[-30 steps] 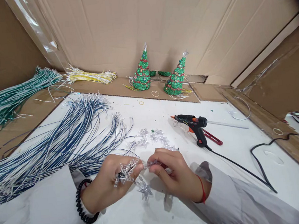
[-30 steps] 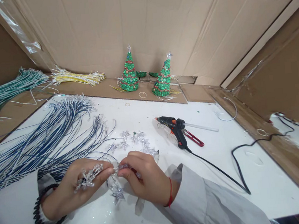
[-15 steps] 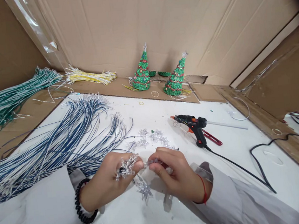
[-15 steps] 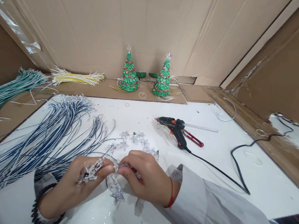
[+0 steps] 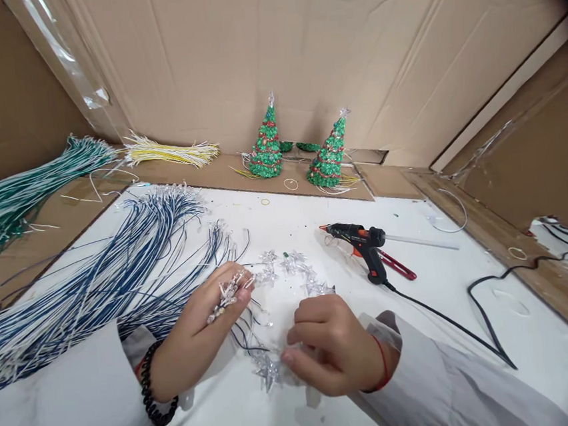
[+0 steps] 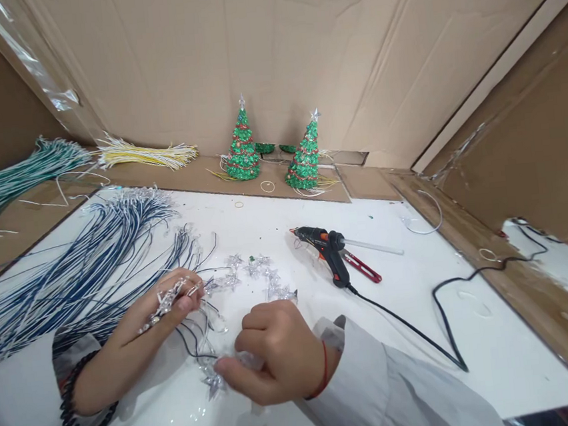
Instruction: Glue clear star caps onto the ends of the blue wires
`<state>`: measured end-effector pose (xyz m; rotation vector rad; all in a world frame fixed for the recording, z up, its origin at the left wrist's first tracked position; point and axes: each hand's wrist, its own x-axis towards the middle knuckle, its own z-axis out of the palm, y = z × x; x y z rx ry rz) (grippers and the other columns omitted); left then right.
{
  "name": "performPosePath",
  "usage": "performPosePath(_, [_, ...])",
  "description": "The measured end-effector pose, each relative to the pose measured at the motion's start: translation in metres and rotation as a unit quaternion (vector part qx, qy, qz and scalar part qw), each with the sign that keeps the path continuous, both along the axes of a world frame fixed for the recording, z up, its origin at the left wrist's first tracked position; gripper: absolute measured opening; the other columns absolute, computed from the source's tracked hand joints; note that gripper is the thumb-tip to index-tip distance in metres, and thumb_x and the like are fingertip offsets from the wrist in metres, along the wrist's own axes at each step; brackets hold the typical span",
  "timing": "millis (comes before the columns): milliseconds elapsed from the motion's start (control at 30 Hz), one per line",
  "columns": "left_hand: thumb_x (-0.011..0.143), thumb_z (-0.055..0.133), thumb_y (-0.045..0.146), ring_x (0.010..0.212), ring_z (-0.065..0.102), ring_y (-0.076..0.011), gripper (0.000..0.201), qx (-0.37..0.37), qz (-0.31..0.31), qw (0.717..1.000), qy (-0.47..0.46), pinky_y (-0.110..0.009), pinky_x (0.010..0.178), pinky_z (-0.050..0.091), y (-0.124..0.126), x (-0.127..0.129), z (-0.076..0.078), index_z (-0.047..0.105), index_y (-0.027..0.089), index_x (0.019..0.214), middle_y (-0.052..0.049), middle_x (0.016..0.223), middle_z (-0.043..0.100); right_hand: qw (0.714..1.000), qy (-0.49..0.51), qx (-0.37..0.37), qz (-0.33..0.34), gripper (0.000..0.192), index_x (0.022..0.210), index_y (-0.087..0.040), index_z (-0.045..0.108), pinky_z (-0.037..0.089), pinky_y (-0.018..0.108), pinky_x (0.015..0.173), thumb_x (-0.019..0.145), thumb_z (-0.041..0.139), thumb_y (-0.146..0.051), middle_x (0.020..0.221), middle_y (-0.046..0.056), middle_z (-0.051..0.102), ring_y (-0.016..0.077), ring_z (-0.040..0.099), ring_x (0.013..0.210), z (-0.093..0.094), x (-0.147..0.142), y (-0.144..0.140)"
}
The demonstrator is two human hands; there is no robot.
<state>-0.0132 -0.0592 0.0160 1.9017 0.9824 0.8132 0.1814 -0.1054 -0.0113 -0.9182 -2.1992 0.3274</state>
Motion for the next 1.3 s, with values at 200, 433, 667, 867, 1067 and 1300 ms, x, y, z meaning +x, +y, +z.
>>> performPosePath(200, [0.088, 0.045, 0.03, 0.061, 0.048, -0.0108, 0.022, 0.031, -0.039, 0.997, 0.053, -0.019, 0.06, 0.037, 0.003, -0.001, -0.004, 0.052, 0.018, 0.07, 0.004, 0.064, 0.049, 0.977, 0.037, -0.033, -0.207, 0.032, 0.054, -0.017, 0.046, 0.027, 0.025, 0.049, 0.085, 0.048, -0.019, 0.049, -0.004, 0.035, 0.0093, 0.034, 0.047, 0.005, 0.02, 0.014])
performPosePath(433, [0.086, 0.045, 0.034, 0.054, 0.048, -0.0113, 0.028, 0.023, 0.007, 0.999, 0.025, -0.021, 0.055, 0.037, 0.004, -0.002, -0.008, 0.053, 0.018, 0.063, 0.004, 0.055, 0.049, 0.981, -0.052, -0.049, -0.182, 0.023, 0.102, -0.016, 0.059, 0.042, 0.034, 0.077, 0.08, 0.058, -0.018, 0.09, 0.007, 0.052, 0.0208, 0.046, 0.088, -0.002, 0.014, 0.022])
performPosePath(667, [0.088, 0.044, 0.04, 0.052, 0.039, -0.0109, 0.03, -0.038, 0.112, 0.988, -0.097, -0.022, 0.051, 0.032, 0.002, -0.002, -0.01, 0.047, 0.019, 0.068, 0.004, 0.055, 0.041, 0.988, -0.112, -0.021, -0.107, 0.026, 0.112, -0.02, 0.056, 0.04, 0.038, 0.083, 0.087, 0.049, -0.019, 0.109, 0.009, 0.052, 0.0229, 0.042, 0.099, 0.008, -0.015, 0.03])
performPosePath(867, [0.088, 0.043, 0.044, 0.052, 0.037, -0.0106, 0.032, -0.057, 0.112, 0.988, -0.087, -0.022, 0.054, 0.032, 0.002, -0.003, -0.011, 0.047, 0.019, 0.068, 0.005, 0.055, 0.039, 0.978, -0.187, 0.003, -0.088, 0.023, 0.111, -0.019, 0.057, 0.036, 0.038, 0.077, 0.089, 0.048, -0.021, 0.112, 0.005, 0.057, 0.0242, 0.042, 0.1, 0.003, -0.026, 0.053])
performPosePath(1067, [0.088, 0.044, 0.042, 0.055, 0.04, -0.0111, 0.032, -0.055, 0.099, 0.989, -0.093, -0.022, 0.059, 0.034, 0.002, -0.003, -0.012, 0.043, 0.019, 0.065, 0.005, 0.055, 0.039, 0.991, -0.104, -0.026, -0.076, 0.009, 0.09, -0.017, 0.061, 0.035, 0.033, 0.079, 0.082, 0.059, -0.016, 0.088, 0.003, 0.063, 0.0183, 0.049, 0.09, -0.001, -0.025, 0.052])
performPosePath(1300, [0.087, 0.042, 0.042, 0.064, 0.046, -0.014, 0.031, -0.011, 0.092, 0.994, -0.05, -0.023, 0.063, 0.038, 0.005, -0.002, -0.006, 0.046, 0.019, 0.068, 0.002, 0.064, 0.046, 0.97, 0.139, -0.17, -0.103, 0.009, 0.081, -0.019, 0.061, 0.042, 0.025, 0.07, 0.074, 0.065, -0.016, 0.078, -0.001, 0.063, 0.0126, 0.056, 0.074, 0.0, -0.024, 0.048])
